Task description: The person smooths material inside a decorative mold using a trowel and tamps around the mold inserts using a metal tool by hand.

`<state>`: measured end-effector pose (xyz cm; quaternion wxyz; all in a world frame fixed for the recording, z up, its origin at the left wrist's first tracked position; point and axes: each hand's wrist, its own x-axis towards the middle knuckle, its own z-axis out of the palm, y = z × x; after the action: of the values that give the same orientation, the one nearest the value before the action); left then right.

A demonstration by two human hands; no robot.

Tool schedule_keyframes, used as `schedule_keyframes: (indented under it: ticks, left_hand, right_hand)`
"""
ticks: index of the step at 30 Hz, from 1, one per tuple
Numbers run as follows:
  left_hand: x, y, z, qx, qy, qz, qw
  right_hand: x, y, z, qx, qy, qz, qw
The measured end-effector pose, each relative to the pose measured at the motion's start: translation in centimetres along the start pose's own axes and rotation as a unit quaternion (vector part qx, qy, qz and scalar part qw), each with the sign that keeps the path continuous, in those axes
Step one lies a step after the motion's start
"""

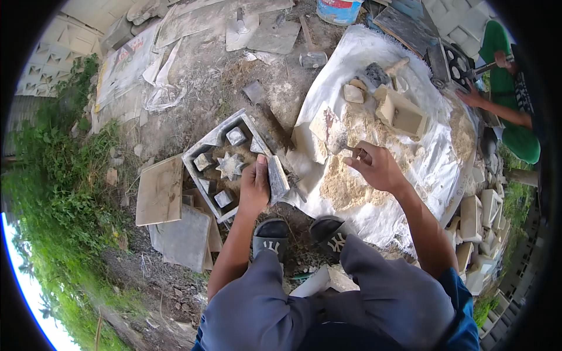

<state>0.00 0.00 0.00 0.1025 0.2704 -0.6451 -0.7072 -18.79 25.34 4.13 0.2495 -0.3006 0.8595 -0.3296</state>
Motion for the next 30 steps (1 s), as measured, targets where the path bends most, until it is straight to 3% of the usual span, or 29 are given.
schedule_keyframes:
  ticks: [3, 5, 9, 13, 22, 24, 25, 27, 30]
  left_hand:
    - [-0.3, 0.6, 0.7, 0.107, 0.005, 0.022, 0.994]
    - [-0.6, 1.5, 1.3, 0.197, 0.011, 0.045, 0.979]
    - [-0.8, 0.6, 1.2, 0.201, 0.035, 0.128, 0.971]
    - [-0.8, 1.2, 1.2, 0.156, 0.024, 0.060, 0.986]
    - [-1.1, 0.5, 1.7, 0.194, 0.031, 0.099, 0.975]
    - [-1.1, -0.1, 2.2, 0.181, 0.070, 0.160, 0.968]
    - [-0.9, -0.6, 2.0, 0.180, 0.071, 0.160, 0.968]
    - [-0.3, -1.2, 1.3, 0.153, 0.065, 0.051, 0.985]
    - [0.0, -1.0, 1.1, 0.157, 0.058, 0.013, 0.986]
  right_hand:
    - [0.1, -4.7, -0.3, -0.021, 0.020, -0.057, 0.998]
    - [0.7, -6.4, 0.1, -0.101, 0.087, -0.126, 0.983]
    - [1.9, -7.4, 1.4, -0.157, 0.091, -0.162, 0.970]
    - [2.5, -7.6, 1.7, -0.198, 0.106, -0.172, 0.959]
    - [2.1, -7.3, 1.4, -0.253, 0.110, -0.195, 0.941]
    - [1.5, -6.1, 1.6, -0.258, 0.088, -0.191, 0.943]
    - [1.2, -5.5, 1.6, -0.259, 0.067, -0.187, 0.945]
    - [0.3, -4.7, 1.0, -0.253, 0.058, -0.189, 0.947]
    - [0.8, -4.0, 0.5, -0.234, 0.076, -0.156, 0.957]
